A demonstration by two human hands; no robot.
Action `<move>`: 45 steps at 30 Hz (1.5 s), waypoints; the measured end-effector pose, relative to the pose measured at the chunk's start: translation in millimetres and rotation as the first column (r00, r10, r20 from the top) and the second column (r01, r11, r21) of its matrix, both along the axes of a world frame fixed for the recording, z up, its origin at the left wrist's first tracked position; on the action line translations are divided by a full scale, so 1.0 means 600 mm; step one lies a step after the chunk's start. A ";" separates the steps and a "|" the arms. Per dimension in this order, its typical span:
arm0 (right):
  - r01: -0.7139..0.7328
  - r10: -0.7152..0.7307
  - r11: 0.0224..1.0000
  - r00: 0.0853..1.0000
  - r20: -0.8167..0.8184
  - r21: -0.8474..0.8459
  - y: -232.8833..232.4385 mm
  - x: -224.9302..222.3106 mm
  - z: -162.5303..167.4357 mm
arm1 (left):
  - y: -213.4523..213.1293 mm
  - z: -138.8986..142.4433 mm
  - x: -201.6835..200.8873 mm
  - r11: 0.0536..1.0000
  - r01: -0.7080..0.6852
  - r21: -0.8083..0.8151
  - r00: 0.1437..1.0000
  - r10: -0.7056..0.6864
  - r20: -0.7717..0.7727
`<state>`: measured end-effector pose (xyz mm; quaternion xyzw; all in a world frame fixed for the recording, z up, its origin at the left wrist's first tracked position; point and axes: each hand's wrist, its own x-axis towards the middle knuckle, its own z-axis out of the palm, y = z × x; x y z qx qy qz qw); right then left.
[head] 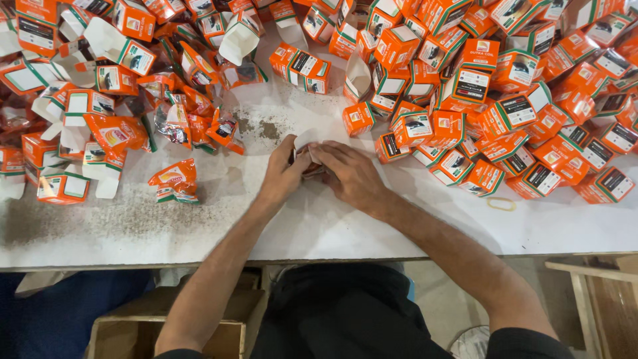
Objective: The person picks up small orange product boxes from a large pile on the table, folds and closes their flaps by hand, and drops the closed boxes into a crate below the table edge. They repeatedly gather boxes from the pile one at a time and press the carton sides closed before discarding them into the bin.
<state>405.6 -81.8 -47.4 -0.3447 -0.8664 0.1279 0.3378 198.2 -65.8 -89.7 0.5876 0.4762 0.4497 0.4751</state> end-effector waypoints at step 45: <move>0.028 -0.074 0.985 0.959 0.274 0.169 0.004 0.009 0.060 | -0.064 0.091 -0.047 0.695 0.271 0.667 0.892 0.080 -0.446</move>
